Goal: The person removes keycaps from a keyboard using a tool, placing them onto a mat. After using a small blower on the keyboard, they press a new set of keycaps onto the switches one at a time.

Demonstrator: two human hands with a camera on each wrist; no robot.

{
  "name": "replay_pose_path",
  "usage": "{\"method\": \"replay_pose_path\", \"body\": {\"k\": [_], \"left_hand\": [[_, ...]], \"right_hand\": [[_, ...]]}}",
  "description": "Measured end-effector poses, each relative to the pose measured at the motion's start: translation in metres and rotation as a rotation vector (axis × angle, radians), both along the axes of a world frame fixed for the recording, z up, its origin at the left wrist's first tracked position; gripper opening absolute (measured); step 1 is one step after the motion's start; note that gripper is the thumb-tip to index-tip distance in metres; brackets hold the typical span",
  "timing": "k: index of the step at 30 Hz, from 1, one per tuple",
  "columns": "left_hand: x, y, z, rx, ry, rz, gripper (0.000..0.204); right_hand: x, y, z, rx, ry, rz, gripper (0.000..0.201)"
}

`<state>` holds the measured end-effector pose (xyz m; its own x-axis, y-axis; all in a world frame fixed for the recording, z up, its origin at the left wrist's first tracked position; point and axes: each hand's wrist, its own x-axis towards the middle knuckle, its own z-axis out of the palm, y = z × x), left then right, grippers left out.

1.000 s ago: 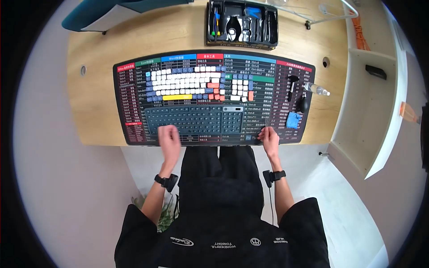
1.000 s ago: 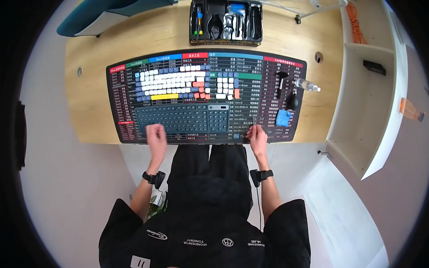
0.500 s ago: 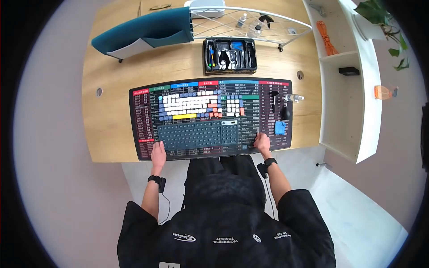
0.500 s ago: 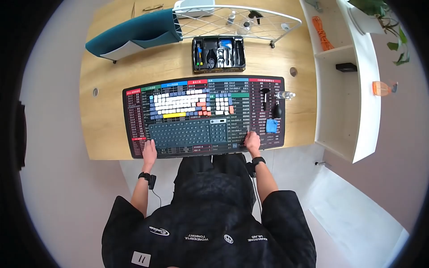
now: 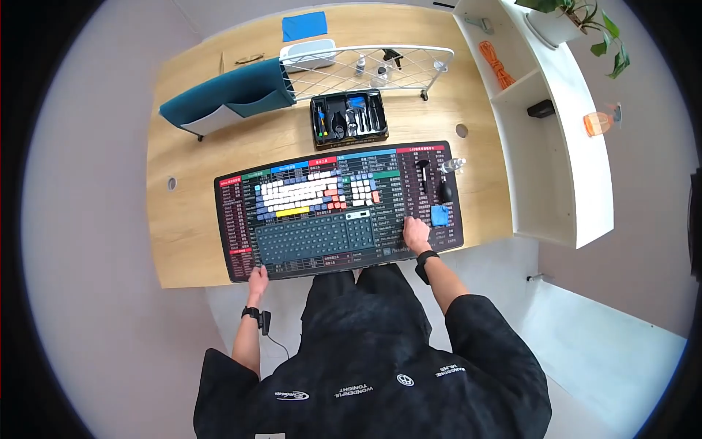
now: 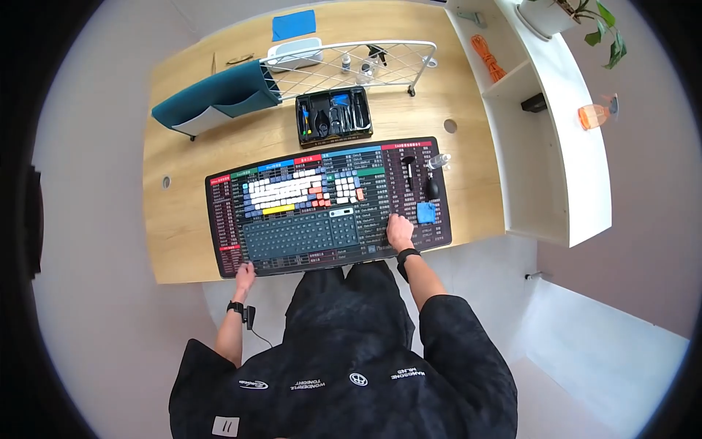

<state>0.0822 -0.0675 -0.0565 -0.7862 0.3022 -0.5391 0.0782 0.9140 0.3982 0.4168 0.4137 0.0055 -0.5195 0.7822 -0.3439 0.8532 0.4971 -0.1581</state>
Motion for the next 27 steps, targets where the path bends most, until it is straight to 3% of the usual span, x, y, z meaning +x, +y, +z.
{"method": "replay_pose_path", "body": {"k": [1, 3, 9, 16, 23, 27], "left_hand": [[0.009, -0.009, 0.006, -0.008, 0.017, -0.002, 0.043], [0.031, -0.014, 0.016, 0.047, -0.209, 0.091, 0.044], [0.074, -0.028, 0.060, 0.092, -0.248, 0.184, 0.045], [0.092, -0.043, 0.103, 0.094, -0.182, 0.208, 0.043], [0.087, -0.057, 0.102, 0.078, -0.191, 0.186, 0.041], [0.082, -0.047, 0.099, 0.100, -0.216, 0.159, 0.039]], "right_hand": [[0.001, -0.001, -0.003, -0.008, 0.017, -0.002, 0.039], [0.005, 0.001, -0.011, 0.075, 0.049, 0.096, 0.036], [0.011, -0.004, -0.014, 0.189, 0.036, 0.132, 0.037], [0.011, -0.001, -0.016, 0.127, 0.137, 0.066, 0.046], [0.021, 0.008, 0.003, 0.083, 0.149, -0.127, 0.045], [0.044, 0.012, -0.006, 0.013, 0.376, -0.154, 0.038]]}}
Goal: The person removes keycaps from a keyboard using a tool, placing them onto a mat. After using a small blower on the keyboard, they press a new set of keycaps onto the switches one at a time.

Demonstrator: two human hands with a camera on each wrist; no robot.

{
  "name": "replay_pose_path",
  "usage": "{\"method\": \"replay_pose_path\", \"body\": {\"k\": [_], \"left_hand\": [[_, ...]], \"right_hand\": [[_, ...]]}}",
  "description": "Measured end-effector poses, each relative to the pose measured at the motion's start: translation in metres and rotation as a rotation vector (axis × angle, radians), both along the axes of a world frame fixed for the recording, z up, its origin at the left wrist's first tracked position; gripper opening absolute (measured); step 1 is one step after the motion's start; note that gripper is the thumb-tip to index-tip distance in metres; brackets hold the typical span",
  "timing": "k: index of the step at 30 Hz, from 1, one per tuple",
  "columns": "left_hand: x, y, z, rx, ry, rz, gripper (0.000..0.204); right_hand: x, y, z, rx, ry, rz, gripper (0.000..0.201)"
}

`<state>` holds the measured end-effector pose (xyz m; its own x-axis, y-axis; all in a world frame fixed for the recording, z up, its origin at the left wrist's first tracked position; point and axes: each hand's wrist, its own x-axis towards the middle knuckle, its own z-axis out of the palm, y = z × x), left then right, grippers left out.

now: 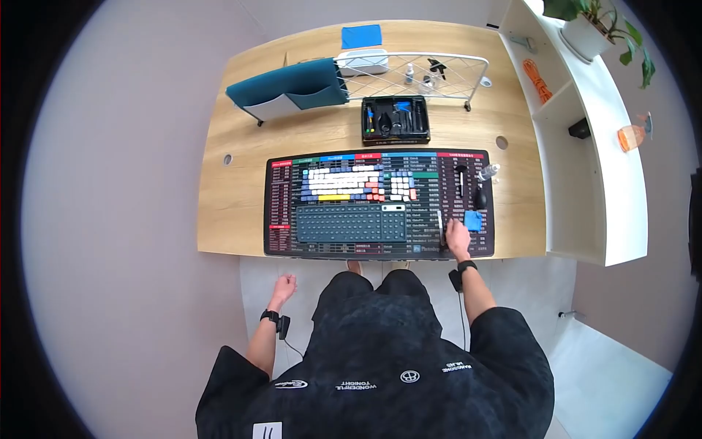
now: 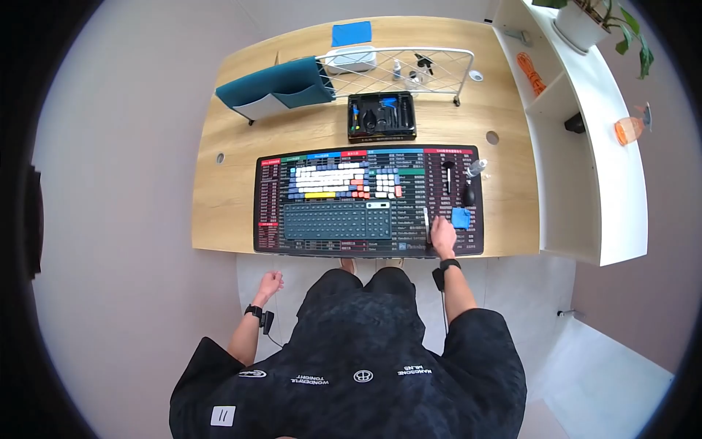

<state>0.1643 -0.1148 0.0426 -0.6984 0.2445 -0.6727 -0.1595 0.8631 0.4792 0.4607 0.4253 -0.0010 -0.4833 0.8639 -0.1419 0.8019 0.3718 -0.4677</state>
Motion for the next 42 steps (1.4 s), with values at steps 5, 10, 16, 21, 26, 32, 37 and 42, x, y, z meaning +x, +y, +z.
{"method": "replay_pose_path", "body": {"k": [5, 10, 16, 21, 26, 32, 37, 42], "left_hand": [[-0.025, -0.017, -0.038, 0.035, -0.019, -0.067, 0.038], [-0.062, -0.027, -0.060, 0.025, -0.010, -0.200, 0.042], [-0.109, 0.003, -0.079, 0.054, -0.076, -0.247, 0.043], [-0.129, 0.046, -0.083, 0.157, -0.123, -0.208, 0.041], [-0.135, 0.069, -0.057, 0.164, -0.128, -0.218, 0.039], [-0.120, 0.041, -0.078, 0.116, -0.133, -0.234, 0.039], [-0.106, 0.024, -0.076, 0.065, -0.111, -0.209, 0.041], [-0.091, 0.017, -0.049, 0.024, -0.093, -0.129, 0.042]], "right_hand": [[0.028, -0.041, -0.003, -0.029, -0.009, -0.042, 0.038], [0.049, -0.103, -0.028, -0.141, -0.069, -0.020, 0.037], [0.018, -0.159, 0.004, -0.855, -0.054, -0.239, 0.039], [0.014, -0.184, 0.006, -0.919, -0.091, -0.241, 0.040], [0.007, -0.176, 0.006, -0.932, -0.116, -0.225, 0.038], [-0.007, -0.140, 0.003, -0.881, -0.095, -0.202, 0.038], [-0.011, -0.098, 0.002, -0.641, -0.020, -0.170, 0.039], [0.000, -0.025, 0.005, -0.118, 0.053, -0.310, 0.037]]}}
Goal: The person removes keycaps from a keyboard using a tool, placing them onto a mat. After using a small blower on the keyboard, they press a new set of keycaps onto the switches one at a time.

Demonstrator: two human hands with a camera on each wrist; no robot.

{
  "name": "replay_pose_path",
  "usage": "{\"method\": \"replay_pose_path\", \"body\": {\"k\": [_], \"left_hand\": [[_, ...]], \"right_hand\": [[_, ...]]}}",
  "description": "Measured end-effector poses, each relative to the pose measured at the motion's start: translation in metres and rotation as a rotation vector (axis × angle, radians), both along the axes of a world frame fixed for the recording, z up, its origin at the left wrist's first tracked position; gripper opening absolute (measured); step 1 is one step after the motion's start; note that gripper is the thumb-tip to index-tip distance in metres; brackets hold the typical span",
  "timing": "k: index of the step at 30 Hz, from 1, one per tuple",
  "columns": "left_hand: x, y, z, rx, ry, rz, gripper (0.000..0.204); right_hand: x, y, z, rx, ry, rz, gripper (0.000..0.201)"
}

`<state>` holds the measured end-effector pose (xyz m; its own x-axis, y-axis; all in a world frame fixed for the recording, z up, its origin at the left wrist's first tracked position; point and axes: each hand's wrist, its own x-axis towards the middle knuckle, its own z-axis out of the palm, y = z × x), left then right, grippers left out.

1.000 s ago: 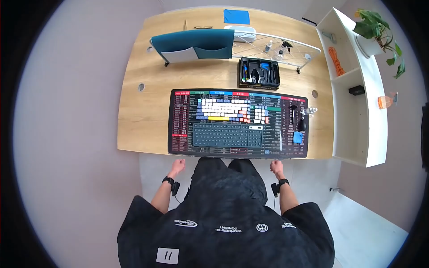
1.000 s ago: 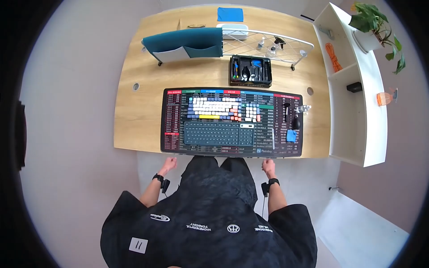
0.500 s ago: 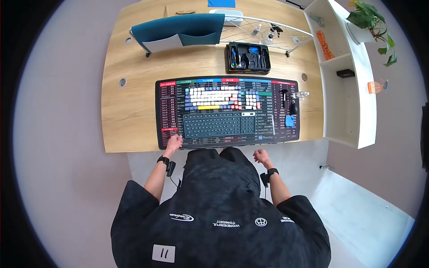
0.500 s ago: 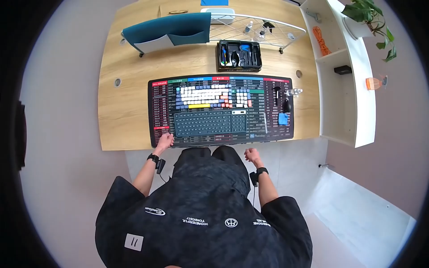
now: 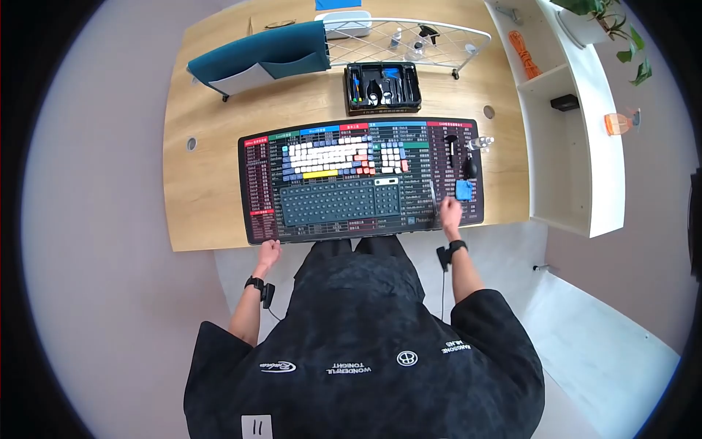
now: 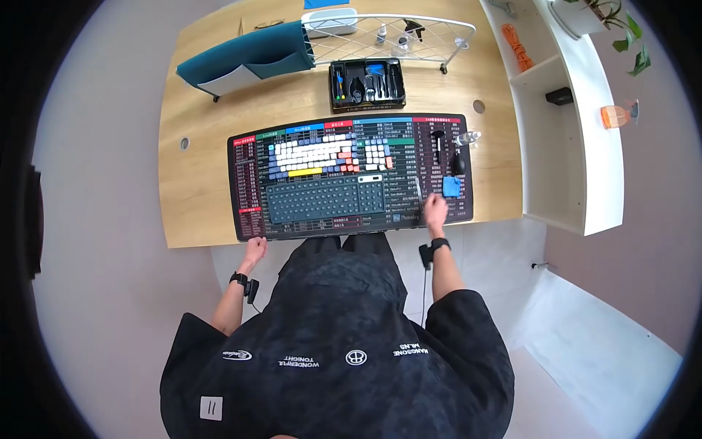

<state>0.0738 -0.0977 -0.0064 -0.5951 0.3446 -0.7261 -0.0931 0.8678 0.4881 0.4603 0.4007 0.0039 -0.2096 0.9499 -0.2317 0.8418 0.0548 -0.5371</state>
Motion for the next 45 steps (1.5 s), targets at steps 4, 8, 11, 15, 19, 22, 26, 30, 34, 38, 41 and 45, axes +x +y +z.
{"method": "replay_pose_path", "body": {"k": [4, 8, 11, 15, 19, 22, 26, 30, 34, 38, 41, 45], "left_hand": [[0.006, -0.002, 0.023, 0.019, 0.356, -0.195, 0.044], [0.013, 0.001, 0.057, -0.001, 0.325, -0.140, 0.054], [0.019, 0.009, 0.079, -0.112, 0.309, -0.100, 0.070], [0.028, 0.003, 0.081, -0.114, 0.283, -0.078, 0.068], [0.039, 0.005, 0.082, -0.103, 0.292, -0.121, 0.063], [0.045, 0.024, 0.086, -0.053, 0.351, -0.159, 0.057], [0.055, 0.097, 0.121, 0.050, 0.365, -0.205, 0.047], [0.084, 0.178, 0.163, 0.212, 0.408, -0.465, 0.037], [0.123, 0.218, 0.185, 0.469, 0.387, -0.701, 0.030], [0.133, 0.204, 0.159, 0.391, 0.344, -0.735, 0.029], [0.111, 0.178, 0.124, 0.211, -0.346, -0.084, 0.027], [0.068, 0.146, 0.134, 0.233, -0.490, 0.287, 0.048]], "right_hand": [[0.002, 0.067, 0.006, 0.226, -0.051, -0.190, 0.030], [0.009, 0.126, -0.012, 0.285, -0.090, -0.121, 0.031], [0.003, 0.143, -0.006, 0.228, -0.154, -0.143, 0.045], [0.002, 0.156, -0.017, 0.119, -0.327, -0.019, 0.052], [0.006, 0.159, -0.026, 0.170, -0.349, 0.064, 0.056], [0.017, 0.155, -0.030, 0.257, -0.251, 0.083, 0.055], [0.053, 0.148, -0.071, 0.099, 0.179, 0.078, 0.049], [0.021, 0.043, 0.040, -0.452, 0.564, -0.003, 0.034], [-0.034, -0.051, 0.099, -0.916, 0.476, 0.229, 0.044], [-0.101, -0.131, 0.103, -1.156, 0.451, 0.509, 0.044], [-0.146, -0.169, 0.102, -0.922, 0.295, 0.659, 0.046], [-0.211, -0.196, 0.116, -0.880, 0.246, 0.678, 0.050]]}}
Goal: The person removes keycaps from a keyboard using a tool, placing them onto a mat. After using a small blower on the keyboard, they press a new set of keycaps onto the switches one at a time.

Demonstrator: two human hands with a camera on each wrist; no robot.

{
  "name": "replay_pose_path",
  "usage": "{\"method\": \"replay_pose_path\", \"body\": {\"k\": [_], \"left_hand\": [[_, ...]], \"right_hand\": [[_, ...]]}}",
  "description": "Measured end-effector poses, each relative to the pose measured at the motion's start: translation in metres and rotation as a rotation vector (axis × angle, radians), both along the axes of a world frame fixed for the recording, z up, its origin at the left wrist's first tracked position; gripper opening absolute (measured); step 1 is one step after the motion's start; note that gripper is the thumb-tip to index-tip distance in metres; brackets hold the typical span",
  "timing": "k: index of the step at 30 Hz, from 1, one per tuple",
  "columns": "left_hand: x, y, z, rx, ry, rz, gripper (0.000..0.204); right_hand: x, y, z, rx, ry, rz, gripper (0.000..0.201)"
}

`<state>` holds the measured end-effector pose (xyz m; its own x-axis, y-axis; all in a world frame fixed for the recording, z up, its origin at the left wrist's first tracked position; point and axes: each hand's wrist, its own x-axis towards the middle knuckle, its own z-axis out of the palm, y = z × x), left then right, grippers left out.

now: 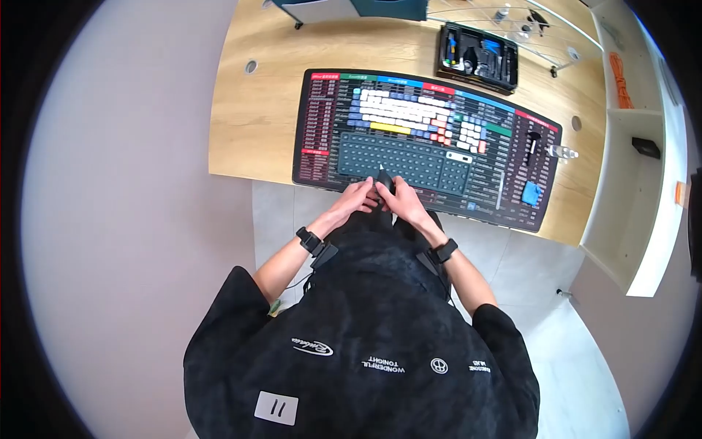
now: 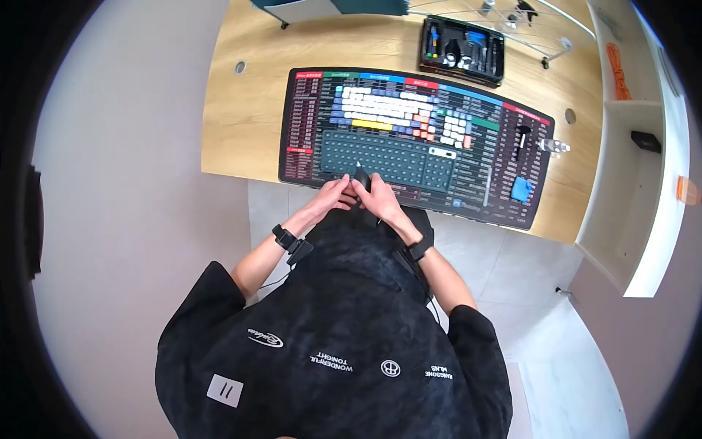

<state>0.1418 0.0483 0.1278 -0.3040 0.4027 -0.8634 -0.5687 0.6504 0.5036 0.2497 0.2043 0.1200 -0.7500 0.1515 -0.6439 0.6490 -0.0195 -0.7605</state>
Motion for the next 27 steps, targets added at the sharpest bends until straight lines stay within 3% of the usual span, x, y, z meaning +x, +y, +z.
{"method": "replay_pose_path", "body": {"k": [3, 5, 7, 11, 14, 17, 19, 20, 24, 27], "left_hand": [[-0.029, -0.025, -0.017, 0.224, -0.139, -0.022, 0.057], [-0.054, -0.041, -0.026, 0.348, -0.325, 0.096, 0.052], [-0.069, -0.051, -0.035, 0.333, -0.355, 0.144, 0.046], [-0.094, -0.054, -0.042, 0.364, -0.451, 0.226, 0.034], [-0.111, -0.048, -0.049, 0.400, -0.517, 0.238, 0.036], [-0.114, -0.039, -0.050, 0.351, -0.428, 0.220, 0.036], [-0.115, -0.034, -0.051, 0.299, -0.291, 0.256, 0.036], [-0.116, -0.032, -0.056, 0.296, -0.291, 0.256, 0.036], [-0.105, -0.032, -0.076, 0.174, -0.171, 0.152, 0.034], [-0.104, -0.024, -0.065, 0.096, -0.059, 0.204, 0.031]], "right_hand": [[-0.042, -0.035, -0.010, -0.197, -0.029, -0.130, 0.054], [-0.064, -0.051, -0.009, -0.303, -0.078, -0.175, 0.056], [-0.077, -0.063, -0.012, -0.705, -0.137, -0.335, 0.053], [-0.097, -0.076, -0.031, -0.840, -0.177, -0.450, 0.053], [-0.114, -0.076, -0.034, -0.822, -0.196, -0.510, 0.052], [-0.127, -0.074, -0.038, -0.806, -0.215, -0.532, 0.048], [-0.133, -0.076, -0.041, -0.654, -0.186, -0.557, 0.051], [-0.134, -0.077, -0.041, -0.659, -0.209, -0.574, 0.040], [-0.131, -0.085, -0.055, -0.550, -0.203, -0.566, 0.038], [-0.134, -0.080, -0.048, -0.512, -0.234, -0.581, 0.036]]}}
